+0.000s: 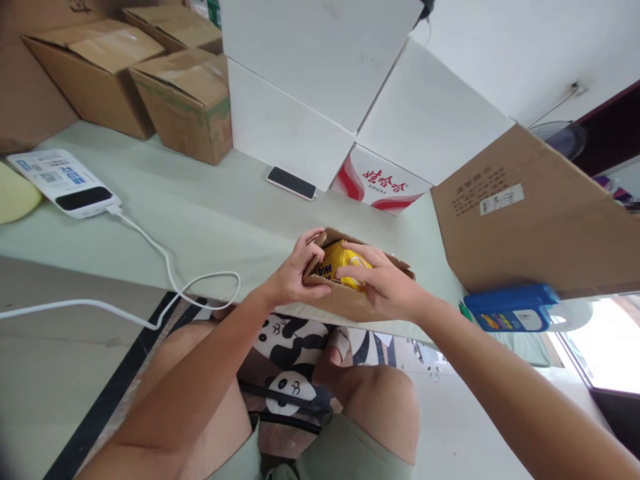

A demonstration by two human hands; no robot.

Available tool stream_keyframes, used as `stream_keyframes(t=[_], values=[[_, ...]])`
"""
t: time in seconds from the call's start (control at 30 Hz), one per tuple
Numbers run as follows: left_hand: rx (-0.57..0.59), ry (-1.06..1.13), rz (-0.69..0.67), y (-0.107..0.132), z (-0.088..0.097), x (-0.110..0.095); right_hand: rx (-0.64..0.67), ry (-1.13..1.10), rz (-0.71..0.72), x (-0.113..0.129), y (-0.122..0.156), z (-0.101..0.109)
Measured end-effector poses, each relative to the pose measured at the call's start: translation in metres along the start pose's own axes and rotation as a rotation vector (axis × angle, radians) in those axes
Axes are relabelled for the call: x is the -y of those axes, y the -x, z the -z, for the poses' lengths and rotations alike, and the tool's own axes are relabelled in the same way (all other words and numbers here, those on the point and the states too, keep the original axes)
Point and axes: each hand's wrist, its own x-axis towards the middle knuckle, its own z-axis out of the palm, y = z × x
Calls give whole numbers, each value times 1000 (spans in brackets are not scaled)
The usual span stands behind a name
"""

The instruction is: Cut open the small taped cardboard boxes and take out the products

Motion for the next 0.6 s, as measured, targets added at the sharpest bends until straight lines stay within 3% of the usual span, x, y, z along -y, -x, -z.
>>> stream_keyframes(t=[0.07,0.17,0.27,0.37,0.47,0.6], values=[[-3,-8,-4,1,1,0,-76,-25,-98,5,-1,3],[-4,-14,0,2,0,2,-153,73,-450,17,-5,16],[-4,-18,-25,2,-3,5,23,272,-782,28,-11,27],[5,-44,-52,2,-6,4,205,321,-796,32,-17,27],[54,-117,-38,3,-8,0,245,304,-725,31,-28,18],[76,-199,-40,4,-11,1,234,266,-798,30,-48,10]])
